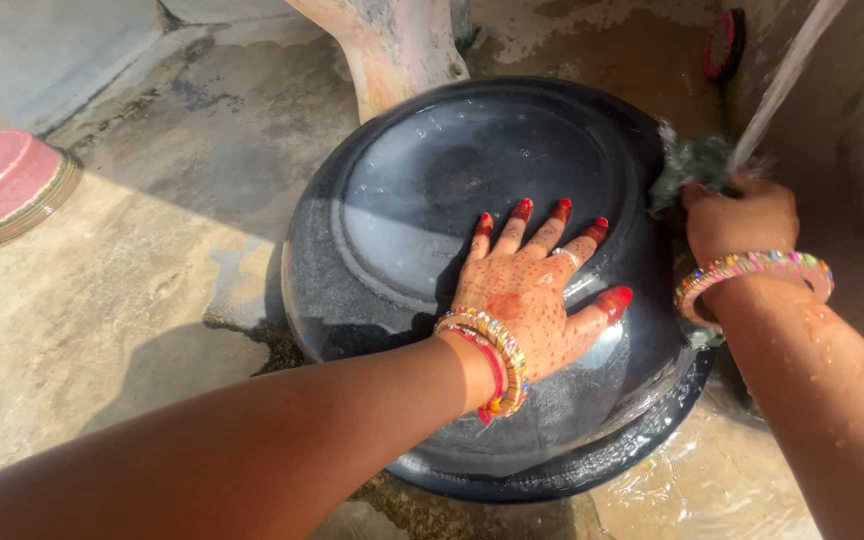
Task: The person scrubs the interior and exterior of a large black pot using a green cloth and running water from a tap.
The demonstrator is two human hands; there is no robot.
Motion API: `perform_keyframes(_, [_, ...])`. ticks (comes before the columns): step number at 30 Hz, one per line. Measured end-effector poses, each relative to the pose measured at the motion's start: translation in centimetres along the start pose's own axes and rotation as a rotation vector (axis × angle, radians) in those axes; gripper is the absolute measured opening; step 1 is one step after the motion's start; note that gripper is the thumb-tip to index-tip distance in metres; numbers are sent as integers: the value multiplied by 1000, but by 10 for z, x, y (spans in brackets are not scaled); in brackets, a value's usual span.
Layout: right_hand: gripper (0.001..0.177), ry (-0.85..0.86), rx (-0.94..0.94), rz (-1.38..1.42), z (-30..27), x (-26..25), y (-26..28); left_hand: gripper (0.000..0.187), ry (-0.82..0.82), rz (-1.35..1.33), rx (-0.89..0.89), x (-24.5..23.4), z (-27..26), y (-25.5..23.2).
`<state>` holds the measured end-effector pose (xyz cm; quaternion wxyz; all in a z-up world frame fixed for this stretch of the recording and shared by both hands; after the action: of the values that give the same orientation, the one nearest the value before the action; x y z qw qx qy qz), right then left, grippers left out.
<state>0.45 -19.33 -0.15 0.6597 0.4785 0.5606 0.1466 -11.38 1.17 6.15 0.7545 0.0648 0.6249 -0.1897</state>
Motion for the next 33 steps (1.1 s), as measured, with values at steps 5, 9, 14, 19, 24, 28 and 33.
perform_keyframes(5, [56,97,-611,-285,15,21,76,77,-20,-25,188,-13,-18,-13])
perform_keyframes(9, [98,261,-531,-485,49,48,87,80,-32,-92,219,-10,-22,-10])
perform_keyframes(14, [111,294,-389,-414,71,53,79,49,-231,-10,53,-30,-33,21])
perform_keyframes(19, [113,381,-302,-258,70,52,71,106,183,-111,-1276,-40,-80,123])
perform_keyframes(24, [114,332,-296,-271,66,46,76,108,170,-270,-1448,-22,-89,111])
perform_keyframes(28, [106,263,-292,-350,69,39,70,90,141,-221,-1330,-20,-70,128])
perform_keyframes(33, [93,53,-358,-523,74,25,61,76,13,-248,-1115,-18,-21,170])
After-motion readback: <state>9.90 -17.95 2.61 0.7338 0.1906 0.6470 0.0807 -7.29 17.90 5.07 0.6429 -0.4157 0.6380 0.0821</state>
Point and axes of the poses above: each hand's wrist, its own z-axis towards the middle knuckle, its own x-axis out of the palm, y = z × x, the point moved 6 cm from there along z, towards the middle knuckle, and after that the axes turned 3 degrees about x, right-handed, at the moved point
